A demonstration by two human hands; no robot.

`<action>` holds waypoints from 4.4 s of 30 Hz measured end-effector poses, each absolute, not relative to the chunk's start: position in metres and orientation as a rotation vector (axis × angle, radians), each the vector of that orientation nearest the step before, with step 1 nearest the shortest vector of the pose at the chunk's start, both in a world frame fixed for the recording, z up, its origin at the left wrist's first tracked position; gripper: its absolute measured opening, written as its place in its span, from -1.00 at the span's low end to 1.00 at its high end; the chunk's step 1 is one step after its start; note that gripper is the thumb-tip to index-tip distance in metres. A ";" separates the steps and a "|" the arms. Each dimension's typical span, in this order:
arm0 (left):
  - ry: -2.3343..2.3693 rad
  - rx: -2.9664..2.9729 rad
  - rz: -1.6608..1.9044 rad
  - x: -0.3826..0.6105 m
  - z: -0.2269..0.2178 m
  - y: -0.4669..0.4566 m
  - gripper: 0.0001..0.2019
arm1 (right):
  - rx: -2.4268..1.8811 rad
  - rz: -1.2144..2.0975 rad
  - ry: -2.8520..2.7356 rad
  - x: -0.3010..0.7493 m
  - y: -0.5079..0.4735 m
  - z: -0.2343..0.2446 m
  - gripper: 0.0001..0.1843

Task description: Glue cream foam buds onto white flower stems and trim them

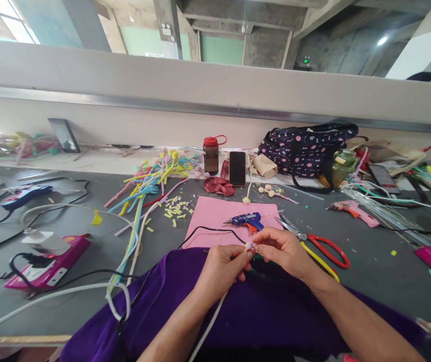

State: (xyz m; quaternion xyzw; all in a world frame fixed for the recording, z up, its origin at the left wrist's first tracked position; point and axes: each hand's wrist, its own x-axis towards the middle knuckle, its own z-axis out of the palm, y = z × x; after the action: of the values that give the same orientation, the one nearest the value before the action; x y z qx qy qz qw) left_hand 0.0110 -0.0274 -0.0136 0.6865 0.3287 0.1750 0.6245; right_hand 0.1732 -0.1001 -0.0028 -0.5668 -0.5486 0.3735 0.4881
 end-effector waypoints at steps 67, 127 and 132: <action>0.458 1.025 0.325 0.012 -0.018 -0.026 -0.69 | -1.154 1.185 -0.778 0.149 -0.089 -0.023 -0.80; 0.481 1.038 0.285 0.009 -0.014 -0.025 -0.72 | -1.212 1.077 -0.985 0.156 -0.093 -0.013 -0.80; 0.563 1.048 0.370 0.011 -0.017 -0.022 -0.75 | -1.312 0.987 -1.058 0.160 -0.091 -0.013 -0.81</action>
State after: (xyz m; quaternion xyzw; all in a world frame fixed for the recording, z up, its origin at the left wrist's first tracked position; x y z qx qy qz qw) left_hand 0.0111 -0.0223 -0.0165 0.4908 0.2639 0.1731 0.8121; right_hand 0.1603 -0.0914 -0.0128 -0.5565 -0.4489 0.4186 0.5600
